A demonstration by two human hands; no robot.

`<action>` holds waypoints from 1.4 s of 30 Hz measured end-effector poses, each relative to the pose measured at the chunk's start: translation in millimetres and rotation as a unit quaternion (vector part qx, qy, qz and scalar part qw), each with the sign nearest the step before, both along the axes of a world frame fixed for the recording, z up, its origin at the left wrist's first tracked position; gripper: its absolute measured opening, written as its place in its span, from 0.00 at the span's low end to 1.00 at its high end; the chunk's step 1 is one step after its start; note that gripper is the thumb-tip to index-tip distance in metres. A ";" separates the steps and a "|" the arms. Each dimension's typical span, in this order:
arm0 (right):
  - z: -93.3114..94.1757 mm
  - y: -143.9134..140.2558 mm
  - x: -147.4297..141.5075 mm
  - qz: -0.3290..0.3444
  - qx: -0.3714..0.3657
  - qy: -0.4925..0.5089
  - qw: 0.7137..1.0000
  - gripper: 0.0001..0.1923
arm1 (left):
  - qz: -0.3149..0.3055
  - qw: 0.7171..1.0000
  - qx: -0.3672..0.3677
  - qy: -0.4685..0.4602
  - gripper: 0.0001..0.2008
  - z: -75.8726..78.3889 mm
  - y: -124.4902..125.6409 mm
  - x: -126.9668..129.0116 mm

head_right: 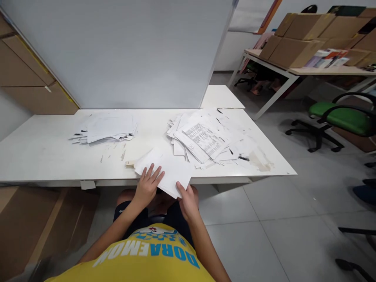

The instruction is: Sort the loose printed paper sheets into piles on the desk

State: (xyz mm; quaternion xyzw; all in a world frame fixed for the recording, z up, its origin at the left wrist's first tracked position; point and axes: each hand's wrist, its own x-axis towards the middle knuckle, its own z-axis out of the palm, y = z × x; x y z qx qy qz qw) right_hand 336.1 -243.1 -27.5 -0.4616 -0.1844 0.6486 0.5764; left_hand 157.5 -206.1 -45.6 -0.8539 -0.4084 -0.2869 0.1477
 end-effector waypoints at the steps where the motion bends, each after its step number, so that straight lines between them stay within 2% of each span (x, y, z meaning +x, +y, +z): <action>1: -0.7 3.7 6.1 -0.015 -0.006 -0.024 1.000 0.31 | -0.006 1.000 -0.018 0.002 0.29 -7.7 -3.5 4.4; 4: -7.4 15.0 33.5 -0.029 0.043 -0.130 0.990 0.24 | -0.017 0.996 -0.087 -0.020 0.32 -23.3 -8.3 7.7; 7: -9.5 22.4 63.7 -0.036 0.125 -0.254 0.958 0.14 | -0.025 0.980 -0.156 -0.123 0.37 -21.8 -0.6 1.5; 9: -2.1 28.5 78.6 -0.028 0.182 -0.293 0.938 0.12 | -0.022 0.962 -0.175 -0.209 0.39 -9.1 13.9 -5.9; 12: 19.8 45.1 86.5 -0.010 0.243 -0.302 0.922 0.12 | -0.018 0.937 -0.160 -0.309 0.44 23.8 44.6 -19.5; 15: 36.5 67.2 76.7 -0.030 0.239 -0.311 0.919 0.13 | -0.078 0.911 -0.164 -0.371 0.44 56.2 69.3 -31.7; 17: 35.1 78.9 64.4 -0.052 0.220 -0.321 0.920 0.15 | -0.083 0.899 -0.185 -0.389 0.39 66.6 75.9 -36.1; 18: 30.1 82.8 58.0 -0.062 0.211 -0.322 0.921 0.15 | -0.071 0.893 -0.195 -0.400 0.36 67.1 76.5 -36.7; 20: 14.4 87.2 47.5 -0.076 0.197 -0.313 0.926 0.16 | -0.040 0.879 -0.201 -0.431 0.30 59.3 74.9 -35.1; 24: -16.7 91.7 45.4 -0.048 0.199 -0.294 0.934 0.19 | -0.005 0.852 -0.182 -0.491 0.28 25.0 74.7 -27.8; 28: -22.2 102.2 59.4 0.000 0.199 -0.284 0.938 0.26 | 0.005 0.827 -0.194 -0.528 0.27 -0.3 82.0 -24.2; 33: -14.6 111.0 54.2 0.016 0.193 -0.277 0.941 0.24 | 0.027 0.836 -0.176 -0.519 0.23 -4.1 83.0 -18.2; 38: -17.4 108.7 45.2 0.012 0.185 -0.287 0.940 0.20 | 0.057 0.838 -0.131 -0.526 0.19 -7.4 79.3 -10.6; 40: -16.9 104.9 52.7 0.036 0.172 -0.314 0.933 0.18 | 0.067 0.842 -0.134 -0.518 0.17 -6.3 77.2 -12.2; 42: -13.6 99.1 64.2 0.077 0.148 -0.345 0.924 0.18 | 0.073 0.863 -0.162 -0.474 0.16 0.1 74.5 -17.8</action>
